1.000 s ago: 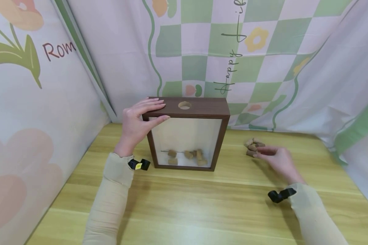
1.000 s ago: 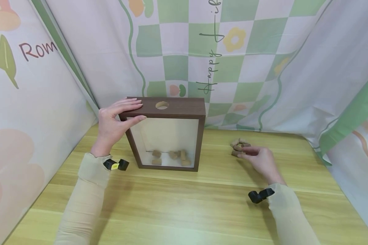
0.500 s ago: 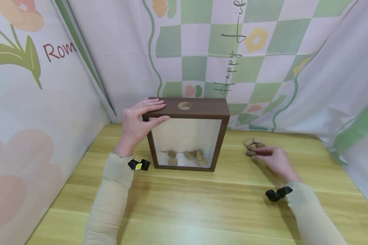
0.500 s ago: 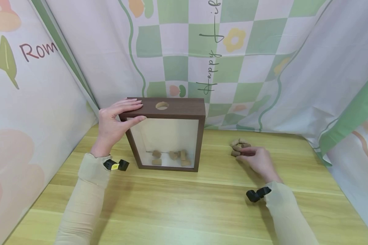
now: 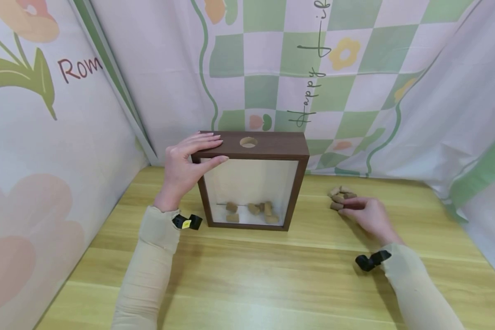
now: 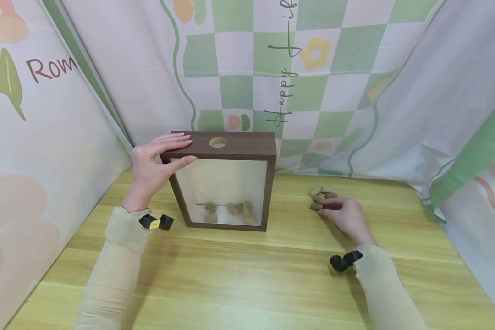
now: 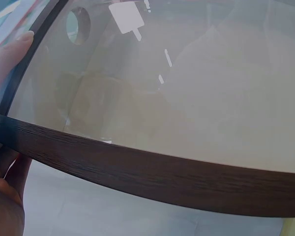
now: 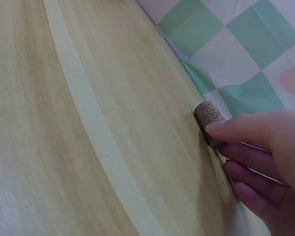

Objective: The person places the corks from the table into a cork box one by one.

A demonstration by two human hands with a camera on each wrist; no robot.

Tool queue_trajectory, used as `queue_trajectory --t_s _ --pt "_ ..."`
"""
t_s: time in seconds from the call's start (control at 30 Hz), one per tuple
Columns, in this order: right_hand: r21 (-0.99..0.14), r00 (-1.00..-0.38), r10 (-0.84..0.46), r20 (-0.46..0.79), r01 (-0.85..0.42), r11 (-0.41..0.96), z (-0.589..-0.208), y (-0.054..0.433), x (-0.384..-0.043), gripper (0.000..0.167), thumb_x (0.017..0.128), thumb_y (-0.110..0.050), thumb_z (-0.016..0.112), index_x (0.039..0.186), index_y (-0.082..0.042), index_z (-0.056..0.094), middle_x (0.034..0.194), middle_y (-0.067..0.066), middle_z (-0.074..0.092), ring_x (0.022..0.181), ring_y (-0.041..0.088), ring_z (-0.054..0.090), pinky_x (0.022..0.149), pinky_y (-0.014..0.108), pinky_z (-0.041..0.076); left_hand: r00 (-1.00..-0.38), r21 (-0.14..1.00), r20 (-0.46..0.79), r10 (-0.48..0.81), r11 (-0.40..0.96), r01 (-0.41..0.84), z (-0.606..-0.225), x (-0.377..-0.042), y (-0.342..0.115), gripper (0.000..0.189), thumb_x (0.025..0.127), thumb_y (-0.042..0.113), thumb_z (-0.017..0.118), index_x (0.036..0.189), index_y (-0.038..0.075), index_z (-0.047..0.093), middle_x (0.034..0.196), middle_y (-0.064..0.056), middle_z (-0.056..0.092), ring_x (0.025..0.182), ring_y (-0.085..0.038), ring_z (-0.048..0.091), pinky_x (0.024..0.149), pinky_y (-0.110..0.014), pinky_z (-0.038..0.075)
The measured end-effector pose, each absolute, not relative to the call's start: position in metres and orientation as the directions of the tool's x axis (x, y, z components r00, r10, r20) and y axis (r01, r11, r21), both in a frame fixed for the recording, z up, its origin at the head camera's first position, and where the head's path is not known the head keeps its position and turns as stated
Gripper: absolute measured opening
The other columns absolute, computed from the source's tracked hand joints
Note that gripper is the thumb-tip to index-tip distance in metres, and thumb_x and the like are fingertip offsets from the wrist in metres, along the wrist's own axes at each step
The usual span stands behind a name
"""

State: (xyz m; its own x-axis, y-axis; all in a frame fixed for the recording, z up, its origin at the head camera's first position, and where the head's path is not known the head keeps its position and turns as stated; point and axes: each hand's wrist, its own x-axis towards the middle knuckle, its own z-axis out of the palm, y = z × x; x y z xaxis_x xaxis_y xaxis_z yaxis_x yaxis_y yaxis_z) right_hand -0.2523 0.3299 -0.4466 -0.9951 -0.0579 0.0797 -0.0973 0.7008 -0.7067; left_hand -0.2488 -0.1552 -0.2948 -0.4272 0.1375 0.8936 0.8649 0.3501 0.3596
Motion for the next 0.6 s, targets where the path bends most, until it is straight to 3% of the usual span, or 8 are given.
queue_trajectory --t_s 0.6 --pt "-0.730 -0.995 -0.051 0.091 -0.102 0.676 -0.437 0.332 -0.249 0.044 0.094 -0.036 0.077 0.123 -0.003 0.072 0.129 0.023 0.065 0.127 0.045 0.051 0.105 0.065 0.037 -0.418 0.352 0.898 0.137 0.346 0.869 -0.293 -0.248 -0.154 0.039 0.066 0.004 0.096 0.102 0.003 0.081 0.108 -0.007 0.076 0.111 -0.028 0.069 0.108 -0.040 0.047"
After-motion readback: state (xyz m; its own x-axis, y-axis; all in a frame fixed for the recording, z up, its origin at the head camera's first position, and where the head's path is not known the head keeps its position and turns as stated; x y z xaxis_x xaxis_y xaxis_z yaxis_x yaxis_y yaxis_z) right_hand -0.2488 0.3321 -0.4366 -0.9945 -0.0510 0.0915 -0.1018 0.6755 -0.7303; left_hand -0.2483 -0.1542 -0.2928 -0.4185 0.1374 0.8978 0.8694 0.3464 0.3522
